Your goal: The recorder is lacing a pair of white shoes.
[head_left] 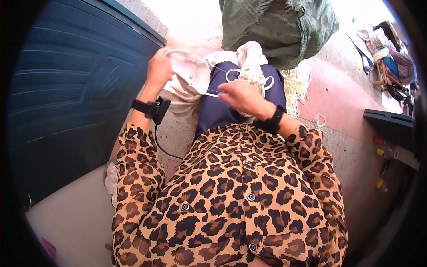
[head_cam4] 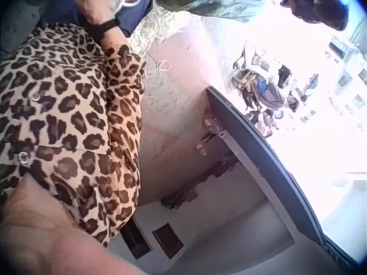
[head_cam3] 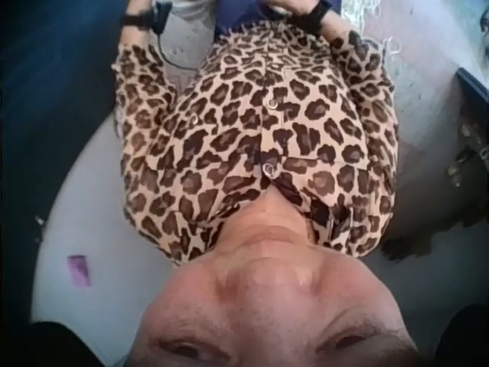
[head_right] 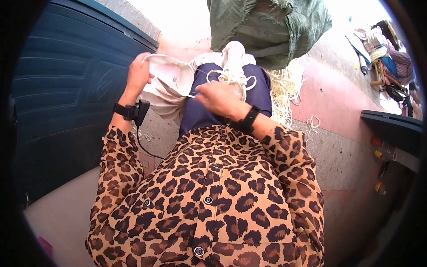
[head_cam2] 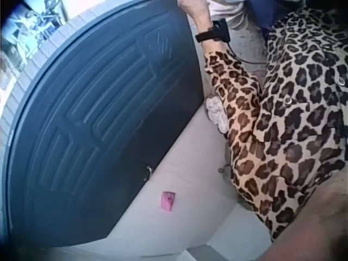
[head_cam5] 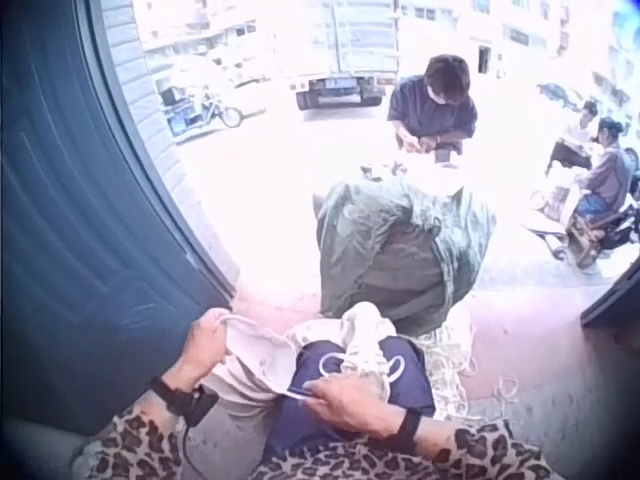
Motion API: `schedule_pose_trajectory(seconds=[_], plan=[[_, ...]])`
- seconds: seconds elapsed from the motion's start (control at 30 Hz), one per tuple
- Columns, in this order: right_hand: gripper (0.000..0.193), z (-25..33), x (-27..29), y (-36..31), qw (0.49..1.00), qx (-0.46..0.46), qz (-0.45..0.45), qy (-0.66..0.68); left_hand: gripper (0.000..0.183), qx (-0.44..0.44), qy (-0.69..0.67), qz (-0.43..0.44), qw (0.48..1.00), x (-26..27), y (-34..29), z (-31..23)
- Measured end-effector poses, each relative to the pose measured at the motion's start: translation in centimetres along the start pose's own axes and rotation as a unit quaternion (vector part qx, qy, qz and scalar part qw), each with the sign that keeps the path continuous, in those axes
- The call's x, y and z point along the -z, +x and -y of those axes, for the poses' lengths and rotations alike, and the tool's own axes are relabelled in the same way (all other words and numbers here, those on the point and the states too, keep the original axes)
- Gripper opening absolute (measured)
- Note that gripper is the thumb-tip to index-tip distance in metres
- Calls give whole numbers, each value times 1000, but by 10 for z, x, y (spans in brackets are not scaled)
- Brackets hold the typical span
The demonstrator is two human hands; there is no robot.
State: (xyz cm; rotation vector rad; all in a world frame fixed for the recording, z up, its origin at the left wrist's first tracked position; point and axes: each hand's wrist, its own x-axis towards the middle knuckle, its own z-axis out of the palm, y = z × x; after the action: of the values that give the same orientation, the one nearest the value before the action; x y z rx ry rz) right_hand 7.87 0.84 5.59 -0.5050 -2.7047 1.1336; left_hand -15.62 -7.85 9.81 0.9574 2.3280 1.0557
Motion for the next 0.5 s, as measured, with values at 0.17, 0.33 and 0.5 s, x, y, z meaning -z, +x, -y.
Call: schedule_pose_trajectory(seconds=[0.17,0.33,0.5], plan=[[39,7,-49,44,993,30,-108,-31,27,-125,9,13,992,-30,-35,-59],[44,-23,-68,62,989,-114,-45,87,24,56,-362,51,929,-35,-28,-1],[34,0,-58,53,981,-105,-34,159,15,279,-470,-26,837,-89,-13,116]])
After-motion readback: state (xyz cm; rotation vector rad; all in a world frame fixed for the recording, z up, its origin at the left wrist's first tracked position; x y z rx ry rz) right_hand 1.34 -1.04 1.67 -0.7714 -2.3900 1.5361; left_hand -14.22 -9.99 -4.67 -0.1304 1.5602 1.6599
